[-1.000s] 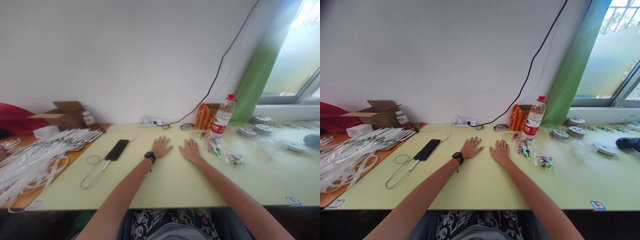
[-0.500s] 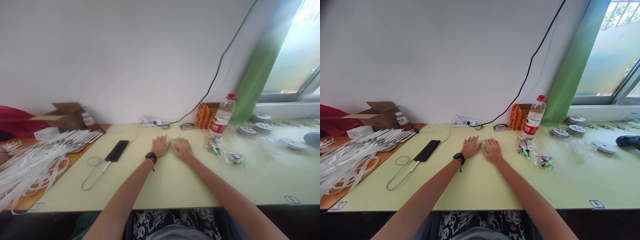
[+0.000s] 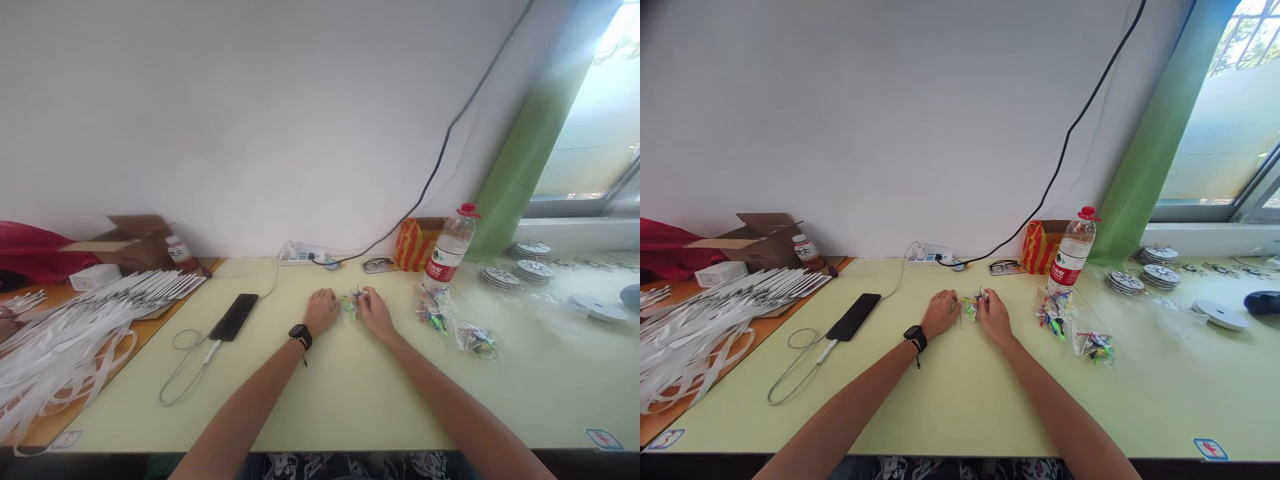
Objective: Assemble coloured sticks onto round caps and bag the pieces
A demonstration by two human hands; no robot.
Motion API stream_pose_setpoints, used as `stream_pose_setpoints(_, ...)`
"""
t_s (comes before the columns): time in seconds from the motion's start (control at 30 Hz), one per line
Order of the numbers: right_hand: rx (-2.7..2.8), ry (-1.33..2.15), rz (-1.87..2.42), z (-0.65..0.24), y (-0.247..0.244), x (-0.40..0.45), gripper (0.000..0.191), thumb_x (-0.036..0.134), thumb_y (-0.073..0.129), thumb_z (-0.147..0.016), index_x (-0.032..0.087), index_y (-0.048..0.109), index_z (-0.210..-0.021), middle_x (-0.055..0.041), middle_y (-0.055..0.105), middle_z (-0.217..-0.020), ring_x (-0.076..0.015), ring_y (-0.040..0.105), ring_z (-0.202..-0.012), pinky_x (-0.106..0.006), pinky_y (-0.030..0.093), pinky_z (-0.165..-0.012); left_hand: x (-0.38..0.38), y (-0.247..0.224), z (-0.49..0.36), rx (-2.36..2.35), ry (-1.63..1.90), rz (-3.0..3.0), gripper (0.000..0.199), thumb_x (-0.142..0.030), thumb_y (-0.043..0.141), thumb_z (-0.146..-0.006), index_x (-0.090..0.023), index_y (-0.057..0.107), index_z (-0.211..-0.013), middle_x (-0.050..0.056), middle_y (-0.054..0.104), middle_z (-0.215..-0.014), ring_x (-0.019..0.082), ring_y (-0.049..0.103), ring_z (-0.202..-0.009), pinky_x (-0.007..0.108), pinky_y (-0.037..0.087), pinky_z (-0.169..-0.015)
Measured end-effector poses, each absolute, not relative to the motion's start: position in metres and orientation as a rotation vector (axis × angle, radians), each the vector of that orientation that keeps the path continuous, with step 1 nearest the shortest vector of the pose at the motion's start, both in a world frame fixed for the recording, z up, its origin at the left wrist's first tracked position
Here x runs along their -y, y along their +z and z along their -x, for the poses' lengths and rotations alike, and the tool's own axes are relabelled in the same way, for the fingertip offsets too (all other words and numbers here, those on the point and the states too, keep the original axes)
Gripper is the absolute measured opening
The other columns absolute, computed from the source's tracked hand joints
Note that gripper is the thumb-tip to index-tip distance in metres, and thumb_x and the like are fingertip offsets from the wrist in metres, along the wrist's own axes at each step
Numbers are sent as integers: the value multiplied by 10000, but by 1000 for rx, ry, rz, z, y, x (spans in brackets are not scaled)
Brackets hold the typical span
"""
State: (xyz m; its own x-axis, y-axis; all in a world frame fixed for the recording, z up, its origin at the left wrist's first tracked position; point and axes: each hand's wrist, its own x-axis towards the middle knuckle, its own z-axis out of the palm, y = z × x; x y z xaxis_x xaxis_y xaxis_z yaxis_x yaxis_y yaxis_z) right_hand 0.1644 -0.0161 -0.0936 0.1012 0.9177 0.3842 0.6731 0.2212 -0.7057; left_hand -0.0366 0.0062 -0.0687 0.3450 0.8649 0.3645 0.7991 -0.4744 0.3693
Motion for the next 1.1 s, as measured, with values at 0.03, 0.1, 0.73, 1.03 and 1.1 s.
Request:
stream_pose_setpoints(0.03,1613,383,1495,-166,-94,15,386,402,380,-997,198,519,-1294,-61,691,-977,-218,654,-830,-340,509,-778,-6,-69,37,-1531,815,-2457,97,-240,527,-951,-218,606,-1003,88,664,-1064,281,543,-1154,444,384,-1023)
stream_pose_setpoints(0.1,1565,417,1452,-167,-96,14,400,415,361,-995,187,526,-1279,-65,678,-948,-214,648,-780,-340,521,-743,-6,-69,37,-1514,860,-2428,88,-214,522,-944,-213,599,-986,90,649,-1063,284,545,-1102,446,401,-975)
stream_pose_setpoints(0.73,1373,491,1226,-167,-79,27,412,525,395,-1008,203,611,-1150,-104,690,-1080,-245,652,-931,-385,534,-832,-14,-77,50,-1222,1361,-1880,249,-351,503,-993,-215,541,-1198,-22,499,-799,154,573,-739,274,465,-706)
stream_pose_setpoints(1.03,1401,381,1164,-164,-78,28,346,455,401,-1022,206,629,-1096,-95,691,-1032,-244,640,-927,-396,527,-838,-8,-63,50,-1234,1396,-1757,312,-457,662,-902,-217,691,-1099,80,641,-1063,216,628,-983,321,496,-809)
stream_pose_setpoints(1.1,1434,355,1137,-160,-78,30,317,428,409,-1021,212,634,-1077,-83,689,-996,-235,639,-887,-390,530,-820,-6,-62,48,-1171,1320,-1761,292,-482,687,-882,-213,729,-990,97,680,-1133,233,648,-1044,331,510,-852)
